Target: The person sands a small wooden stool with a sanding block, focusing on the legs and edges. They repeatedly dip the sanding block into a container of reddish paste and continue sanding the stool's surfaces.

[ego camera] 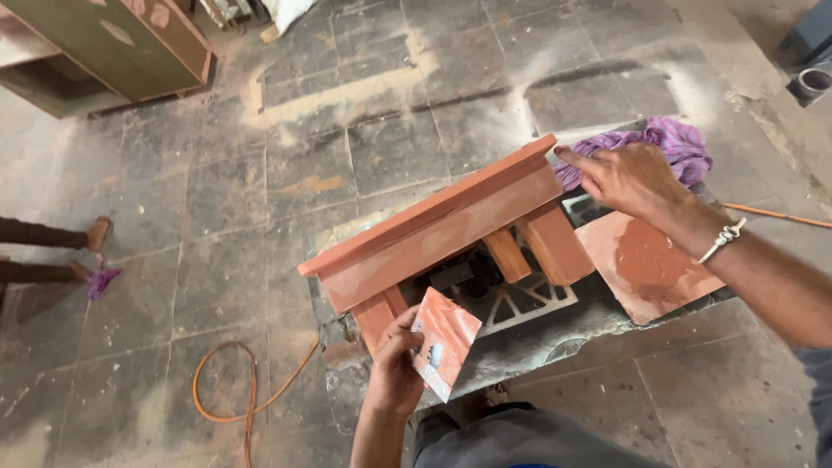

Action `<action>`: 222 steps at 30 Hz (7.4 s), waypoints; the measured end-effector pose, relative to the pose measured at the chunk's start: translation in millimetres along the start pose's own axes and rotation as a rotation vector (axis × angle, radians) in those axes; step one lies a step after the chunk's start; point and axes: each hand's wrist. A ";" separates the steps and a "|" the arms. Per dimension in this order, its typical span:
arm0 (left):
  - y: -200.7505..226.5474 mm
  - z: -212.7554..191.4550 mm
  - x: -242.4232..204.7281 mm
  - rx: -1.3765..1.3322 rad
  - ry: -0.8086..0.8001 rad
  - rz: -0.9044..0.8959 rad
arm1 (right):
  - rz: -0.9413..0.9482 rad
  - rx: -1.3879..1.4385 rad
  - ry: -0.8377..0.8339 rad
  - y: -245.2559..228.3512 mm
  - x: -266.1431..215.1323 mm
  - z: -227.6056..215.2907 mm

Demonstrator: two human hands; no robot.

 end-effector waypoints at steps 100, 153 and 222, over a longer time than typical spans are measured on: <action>-93.2 10.7 10.1 0.004 0.121 -0.248 | -0.057 2.093 -0.204 -194.0 -177.6 15.6; 42.9 20.9 197.0 2.220 0.601 0.313 | -0.045 0.960 -0.339 -84.0 -41.6 250.1; 83.3 41.2 194.3 2.841 0.330 0.256 | 0.512 0.606 0.104 -171.1 141.9 242.4</action>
Point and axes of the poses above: each hand's wrist, its own x-axis towards the middle knuckle, its own z-axis out of the palm, y = z × x, and after that the axes turned 11 degrees about -y, right-handed
